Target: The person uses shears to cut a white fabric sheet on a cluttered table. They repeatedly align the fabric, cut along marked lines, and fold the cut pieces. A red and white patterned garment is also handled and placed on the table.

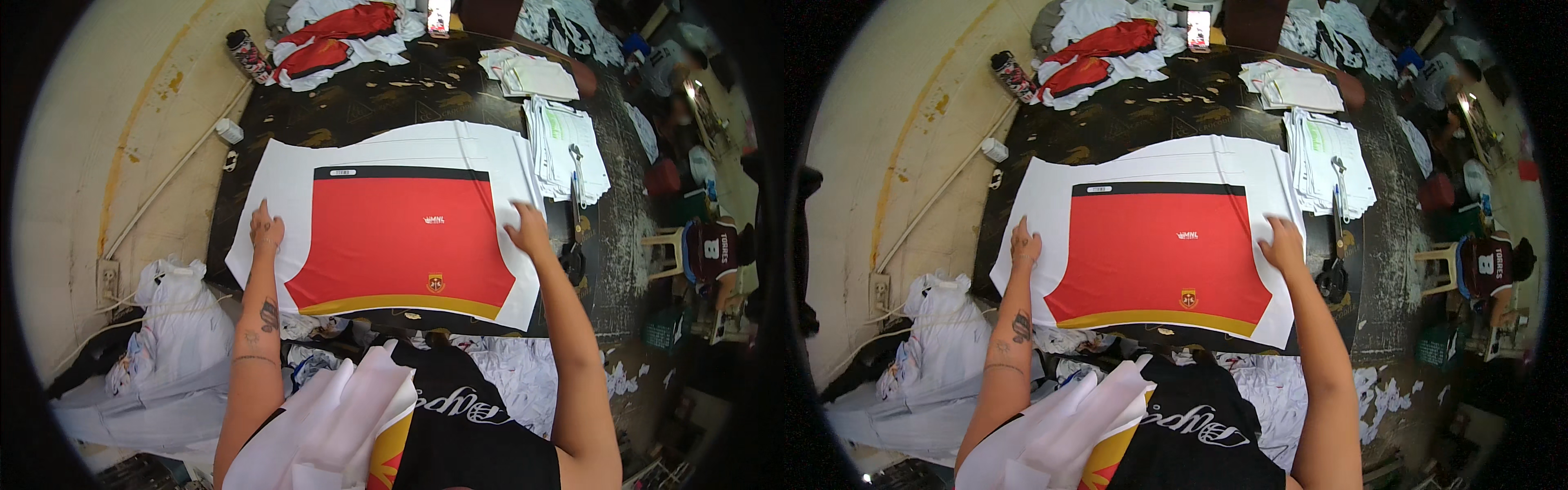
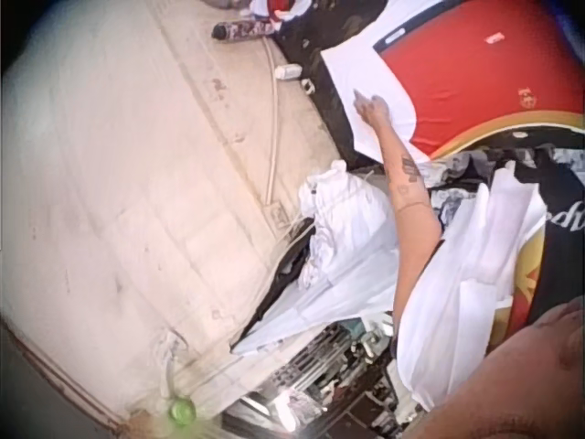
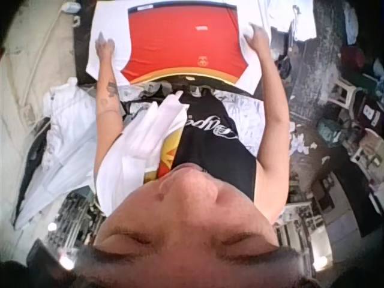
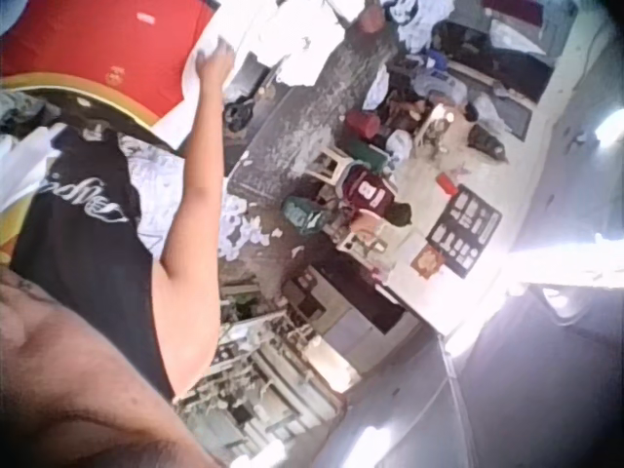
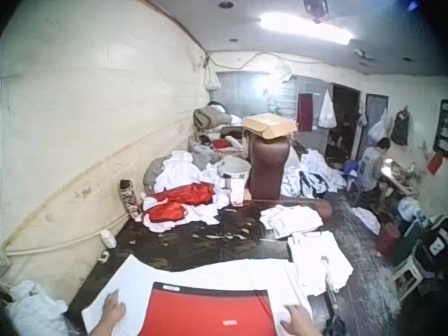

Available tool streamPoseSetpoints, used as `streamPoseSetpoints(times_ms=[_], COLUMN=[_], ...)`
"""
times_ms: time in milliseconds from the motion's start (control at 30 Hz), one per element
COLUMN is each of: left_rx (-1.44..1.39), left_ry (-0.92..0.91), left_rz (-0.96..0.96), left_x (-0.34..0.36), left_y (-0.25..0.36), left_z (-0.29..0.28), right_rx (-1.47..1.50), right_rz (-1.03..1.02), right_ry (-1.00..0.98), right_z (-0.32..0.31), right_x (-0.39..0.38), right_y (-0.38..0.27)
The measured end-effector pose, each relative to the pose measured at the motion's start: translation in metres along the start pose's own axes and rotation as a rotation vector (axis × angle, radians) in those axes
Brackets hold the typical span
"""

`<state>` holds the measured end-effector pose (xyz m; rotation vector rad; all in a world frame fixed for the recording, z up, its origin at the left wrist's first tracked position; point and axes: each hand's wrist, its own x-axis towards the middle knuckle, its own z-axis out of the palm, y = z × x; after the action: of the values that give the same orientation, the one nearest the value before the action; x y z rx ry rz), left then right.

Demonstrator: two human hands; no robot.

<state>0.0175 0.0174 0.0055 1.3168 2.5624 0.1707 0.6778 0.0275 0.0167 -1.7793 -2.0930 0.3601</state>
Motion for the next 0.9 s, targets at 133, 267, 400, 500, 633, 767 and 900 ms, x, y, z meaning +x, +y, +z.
streamPoseSetpoints(times_ms=[133, 267, 400, 500, 633, 767, 900], left_rx=[0.171, -0.052, -0.216, 0.04, -0.076, -1.257, -1.197], left_ry=[-0.117, 0.072, 0.318, 0.109, 0.253, -0.811, -1.531], left_rz=[0.059, 0.279, 0.487, 0.227, 0.218, 0.555, 2.073], left_x=[0.071, 0.088, -0.002, -0.092, -0.165, -0.267, -0.323], left_y=[0.029, 0.014, -0.059, -0.119, -0.093, 0.034, 0.153], left_z=[0.027, 0.032, 0.022, 0.012, -0.049, -0.187, -0.282], right_rx=[-0.3, -0.353, -0.082, -0.08, -0.167, 0.071, 0.846], right_rz=[0.123, 0.175, -0.106, -0.111, 0.125, 0.259, 0.127], right_ry=[-0.463, -0.323, -0.03, -0.194, -0.076, -0.003, -0.494], right_z=[0.04, 0.03, -0.014, -0.039, -0.058, -0.065, -0.083], right_x=[0.106, 0.123, 0.025, -0.12, -0.268, -0.254, -0.162], right_y=[0.007, 0.023, 0.026, 0.013, 0.004, -0.019, -0.136])
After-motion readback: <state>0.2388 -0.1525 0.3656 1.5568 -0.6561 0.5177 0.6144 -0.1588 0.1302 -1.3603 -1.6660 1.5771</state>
